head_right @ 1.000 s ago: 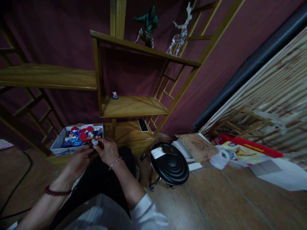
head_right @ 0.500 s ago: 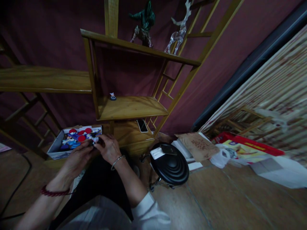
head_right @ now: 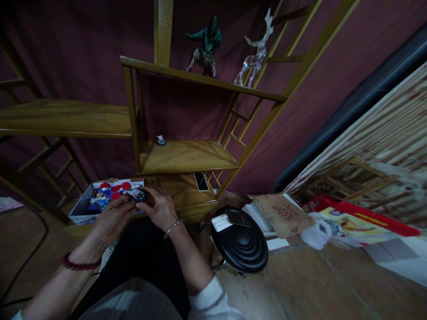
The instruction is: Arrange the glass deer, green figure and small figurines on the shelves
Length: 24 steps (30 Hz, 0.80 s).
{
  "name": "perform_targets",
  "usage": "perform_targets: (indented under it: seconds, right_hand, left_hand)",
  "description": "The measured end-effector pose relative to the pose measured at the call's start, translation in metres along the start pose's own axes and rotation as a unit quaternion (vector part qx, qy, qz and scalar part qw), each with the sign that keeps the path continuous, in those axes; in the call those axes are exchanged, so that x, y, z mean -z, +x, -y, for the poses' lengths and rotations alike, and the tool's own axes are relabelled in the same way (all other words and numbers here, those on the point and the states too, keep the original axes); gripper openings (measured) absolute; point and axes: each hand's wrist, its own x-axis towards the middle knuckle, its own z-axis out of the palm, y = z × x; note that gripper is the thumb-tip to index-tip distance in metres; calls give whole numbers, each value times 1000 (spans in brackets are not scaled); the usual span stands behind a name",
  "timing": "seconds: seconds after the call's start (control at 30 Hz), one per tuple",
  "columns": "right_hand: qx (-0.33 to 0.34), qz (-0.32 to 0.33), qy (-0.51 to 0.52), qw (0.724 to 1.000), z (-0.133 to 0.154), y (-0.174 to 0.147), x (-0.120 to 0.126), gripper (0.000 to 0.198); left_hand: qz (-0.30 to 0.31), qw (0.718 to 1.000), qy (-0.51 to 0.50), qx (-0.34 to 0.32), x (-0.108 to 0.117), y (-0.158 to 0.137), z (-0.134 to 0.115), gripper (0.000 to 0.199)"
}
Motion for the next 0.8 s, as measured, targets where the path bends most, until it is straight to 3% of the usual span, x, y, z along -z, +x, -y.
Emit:
perform_targets:
  seconds: [0.33,0.47,0.8]
  right_hand:
    - [-4,-29,1,1000,-5,6,17,40]
    - [-12,-46,2,999,-8,9,26,38]
    - [-7,-89,-22,996,-16,23,49,37]
  left_hand:
    - [79,995,56,-40,-16,8,3,31]
    - [72,994,74,-43,-24,13,2,37]
    - [98,992,64,-56,-54,17,-8,29]
